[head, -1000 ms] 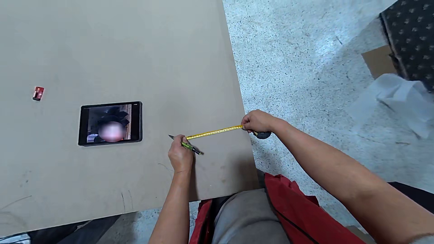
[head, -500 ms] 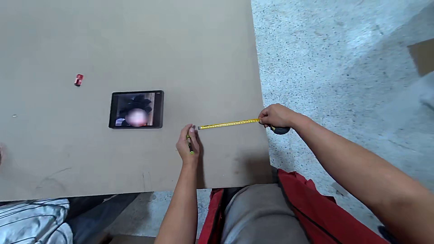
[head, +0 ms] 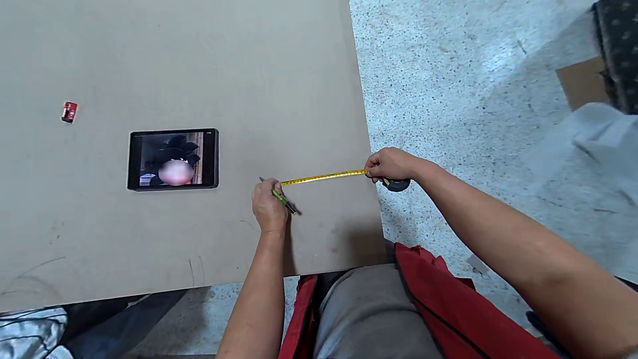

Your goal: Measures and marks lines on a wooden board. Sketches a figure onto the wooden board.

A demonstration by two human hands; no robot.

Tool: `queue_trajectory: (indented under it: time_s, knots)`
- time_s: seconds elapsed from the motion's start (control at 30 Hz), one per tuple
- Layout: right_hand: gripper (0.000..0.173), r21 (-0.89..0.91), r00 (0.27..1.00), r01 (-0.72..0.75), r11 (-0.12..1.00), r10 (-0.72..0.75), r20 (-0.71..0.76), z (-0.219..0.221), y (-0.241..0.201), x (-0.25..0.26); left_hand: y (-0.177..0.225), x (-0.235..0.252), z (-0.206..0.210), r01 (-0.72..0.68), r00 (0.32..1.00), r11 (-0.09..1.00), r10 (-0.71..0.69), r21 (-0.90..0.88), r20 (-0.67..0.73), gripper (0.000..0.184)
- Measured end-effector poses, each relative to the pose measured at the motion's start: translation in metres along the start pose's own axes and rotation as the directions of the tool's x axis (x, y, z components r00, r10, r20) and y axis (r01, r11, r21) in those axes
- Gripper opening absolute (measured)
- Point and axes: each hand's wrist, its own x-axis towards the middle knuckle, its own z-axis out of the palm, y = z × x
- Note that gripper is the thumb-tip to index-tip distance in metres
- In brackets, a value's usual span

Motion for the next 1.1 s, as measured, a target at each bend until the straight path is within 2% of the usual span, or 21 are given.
queue_trajectory:
  time_s: [0.6, 0.7, 0.8, 0.87, 0.9, 1.0, 1.1]
  knots:
    - [0.024, -0.044, 0.999, -0.041, 0.998, 0.04, -0.02, 0.002, -0.009, 0.0, 0.002, 0.003, -0.002, 0.034, 0.999, 0.999, -0.034, -0.009, 0.0, 0.019]
    - [0.025, -0.066, 0.999, -0.04, 0.997, 0.038, -0.026, 0.004, -0.012, 0.002, 0.001, 0.002, -0.008, 0.045, 0.998, 0.998, -0.044, -0.033, 0.035, 0.021]
    - [0.027, -0.078, 0.999, -0.039, 0.996, 0.037, -0.03, 0.004, -0.013, 0.002, -0.011, 0.0, -0.015, 0.067, 0.998, 0.969, -0.068, -0.236, 0.004, 0.024]
    - [0.028, -0.095, 0.999, 0.004, 0.995, -0.007, -0.039, 0.004, -0.011, 0.005, -0.024, -0.004, -0.02, 0.117, 0.989, 0.864, -0.147, -0.49, -0.023, 0.035]
    - [0.028, -0.106, 0.999, 0.027, 0.994, -0.032, -0.043, 0.005, -0.008, 0.005, -0.025, -0.008, -0.025, 0.201, 0.972, 0.801, -0.233, -0.564, 0.016, 0.042]
    - [0.029, -0.154, 0.992, 0.096, 0.983, -0.107, -0.068, 0.01, 0.008, -0.008, -0.013, -0.029, -0.029, 0.346, 0.926, 0.727, -0.365, -0.593, 0.094, 0.05]
    - [0.026, -0.146, 0.993, 0.111, 0.983, -0.115, -0.021, 0.008, -0.01, -0.001, -0.021, -0.028, -0.034, 0.393, 0.904, 0.67, -0.405, -0.629, 0.134, 0.038]
